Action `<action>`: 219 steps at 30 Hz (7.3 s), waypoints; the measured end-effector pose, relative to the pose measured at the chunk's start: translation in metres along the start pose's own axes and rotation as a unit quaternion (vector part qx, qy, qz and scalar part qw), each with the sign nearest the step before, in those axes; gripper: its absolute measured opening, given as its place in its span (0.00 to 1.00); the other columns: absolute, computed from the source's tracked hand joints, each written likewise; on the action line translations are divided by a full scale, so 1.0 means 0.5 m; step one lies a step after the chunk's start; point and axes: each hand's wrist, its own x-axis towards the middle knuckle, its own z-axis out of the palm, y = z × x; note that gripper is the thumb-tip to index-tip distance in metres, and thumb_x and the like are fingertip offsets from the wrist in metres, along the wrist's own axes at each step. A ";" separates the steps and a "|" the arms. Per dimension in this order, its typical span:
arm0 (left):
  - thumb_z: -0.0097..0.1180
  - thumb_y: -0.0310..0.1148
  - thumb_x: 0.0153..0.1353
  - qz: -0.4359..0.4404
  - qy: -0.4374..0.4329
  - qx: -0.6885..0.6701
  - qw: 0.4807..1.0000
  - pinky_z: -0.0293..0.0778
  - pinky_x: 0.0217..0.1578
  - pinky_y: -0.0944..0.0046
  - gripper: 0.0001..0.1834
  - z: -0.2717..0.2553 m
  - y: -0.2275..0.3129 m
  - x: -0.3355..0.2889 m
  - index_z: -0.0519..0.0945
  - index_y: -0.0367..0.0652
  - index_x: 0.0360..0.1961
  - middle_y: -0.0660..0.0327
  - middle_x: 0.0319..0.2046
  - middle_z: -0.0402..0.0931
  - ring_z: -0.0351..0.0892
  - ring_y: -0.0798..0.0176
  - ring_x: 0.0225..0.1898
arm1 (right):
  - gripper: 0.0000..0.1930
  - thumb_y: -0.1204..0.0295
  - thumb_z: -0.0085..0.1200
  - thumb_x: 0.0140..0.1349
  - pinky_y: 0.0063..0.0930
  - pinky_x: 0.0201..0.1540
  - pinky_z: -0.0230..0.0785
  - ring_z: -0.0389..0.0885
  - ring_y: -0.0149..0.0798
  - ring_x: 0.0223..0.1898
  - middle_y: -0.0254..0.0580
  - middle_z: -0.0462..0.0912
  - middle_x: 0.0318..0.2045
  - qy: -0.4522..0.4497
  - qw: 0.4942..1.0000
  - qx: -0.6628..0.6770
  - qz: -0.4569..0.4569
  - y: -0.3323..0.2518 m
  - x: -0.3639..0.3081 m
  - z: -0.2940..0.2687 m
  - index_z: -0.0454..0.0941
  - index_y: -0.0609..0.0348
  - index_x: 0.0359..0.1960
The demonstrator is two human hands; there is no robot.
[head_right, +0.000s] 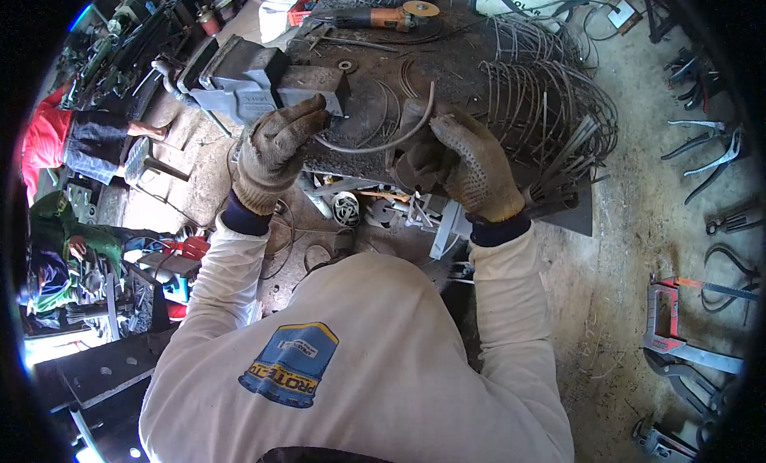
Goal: The person shapes and handles metal wires and curved components at a workbench, using a circular jig to bend wire and placing finished pieces into a bundle.
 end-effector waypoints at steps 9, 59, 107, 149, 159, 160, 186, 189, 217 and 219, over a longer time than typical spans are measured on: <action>0.57 0.14 0.56 -0.218 0.110 -0.140 0.960 0.80 0.47 0.55 0.28 0.077 0.031 -0.023 0.74 0.38 0.60 0.46 0.50 0.82 0.84 0.48 0.50 | 0.14 0.68 0.57 0.68 0.25 0.33 0.81 0.86 0.33 0.30 0.43 0.86 0.34 0.133 0.986 -0.094 -0.043 0.054 -0.052 0.004 0.78 0.65 0.50; 0.52 0.43 0.73 -0.590 -0.174 -0.599 0.513 0.81 0.44 0.63 0.24 0.242 0.171 -0.121 0.72 0.32 0.59 0.52 0.46 0.82 0.84 0.61 0.42 | 0.15 0.65 0.51 0.69 0.26 0.37 0.74 0.79 0.31 0.34 0.38 0.81 0.35 0.362 0.915 -0.175 0.047 0.250 -0.132 -0.095 0.79 0.65 0.47; 0.54 0.37 0.73 -0.577 -0.186 -0.554 0.571 0.81 0.41 0.66 0.17 0.216 0.181 -0.112 0.75 0.37 0.56 0.57 0.46 0.82 0.85 0.64 0.40 | 0.12 0.67 0.48 0.72 0.27 0.38 0.75 0.82 0.31 0.33 0.41 0.83 0.36 0.334 0.931 -0.138 -0.040 0.267 -0.163 -0.079 0.76 0.61 0.48; 0.54 0.40 0.73 -0.491 -0.226 -0.475 0.694 0.79 0.33 0.72 0.20 0.046 0.084 -0.034 0.78 0.34 0.55 0.62 0.34 0.83 0.81 0.73 0.33 | 0.16 0.61 0.53 0.72 0.25 0.37 0.70 0.76 0.27 0.32 0.35 0.83 0.33 0.225 0.896 -0.382 0.019 0.132 -0.124 -0.063 0.81 0.61 0.48; 0.53 0.38 0.72 -0.520 -0.131 -0.523 0.663 0.78 0.35 0.71 0.20 0.048 0.062 -0.044 0.78 0.34 0.57 0.62 0.36 0.84 0.80 0.73 0.33 | 0.14 0.63 0.55 0.70 0.24 0.29 0.65 0.72 0.25 0.25 0.31 0.79 0.26 0.174 0.930 -0.318 0.057 0.137 -0.079 -0.068 0.82 0.64 0.42; 0.53 0.38 0.72 -0.525 -0.138 -0.533 0.650 0.78 0.35 0.71 0.20 0.051 0.057 -0.040 0.78 0.34 0.57 0.62 0.36 0.84 0.80 0.73 0.33 | 0.14 0.63 0.55 0.70 0.24 0.29 0.66 0.72 0.26 0.25 0.31 0.79 0.26 0.178 0.930 -0.320 0.041 0.139 -0.076 -0.074 0.82 0.64 0.43; 0.52 0.15 0.58 -0.154 -0.095 -0.260 0.948 0.80 0.46 0.56 0.19 0.170 0.091 -0.043 0.82 0.37 0.51 0.45 0.48 0.82 0.85 0.46 0.47 | 0.23 0.68 0.54 0.70 0.27 0.43 0.74 0.79 0.32 0.38 0.41 0.81 0.41 0.285 0.953 -0.106 0.021 0.194 -0.159 -0.090 0.70 0.65 0.63; 0.55 0.20 0.61 -0.277 -0.065 -0.224 0.932 0.80 0.43 0.57 0.19 0.181 0.111 -0.069 0.81 0.39 0.53 0.46 0.47 0.82 0.86 0.50 0.43 | 0.20 0.72 0.53 0.70 0.27 0.45 0.75 0.80 0.33 0.39 0.42 0.80 0.42 0.313 0.944 -0.101 0.024 0.215 -0.169 -0.089 0.70 0.65 0.61; 0.68 0.35 0.58 -0.363 -0.247 -0.239 0.866 0.78 0.39 0.58 0.24 0.205 0.170 -0.092 0.78 0.37 0.54 0.52 0.42 0.82 0.82 0.55 0.38 | 0.20 0.70 0.51 0.71 0.27 0.45 0.77 0.81 0.30 0.38 0.40 0.80 0.40 0.398 0.911 -0.105 -0.031 0.274 -0.134 -0.099 0.70 0.63 0.62; 0.71 0.37 0.54 -0.296 -0.175 -0.183 0.921 0.78 0.39 0.56 0.28 0.207 0.167 -0.096 0.77 0.39 0.55 0.51 0.44 0.81 0.81 0.51 0.40 | 0.20 0.70 0.50 0.71 0.27 0.45 0.77 0.81 0.30 0.38 0.39 0.80 0.40 0.393 0.913 -0.100 -0.038 0.274 -0.128 -0.092 0.70 0.63 0.63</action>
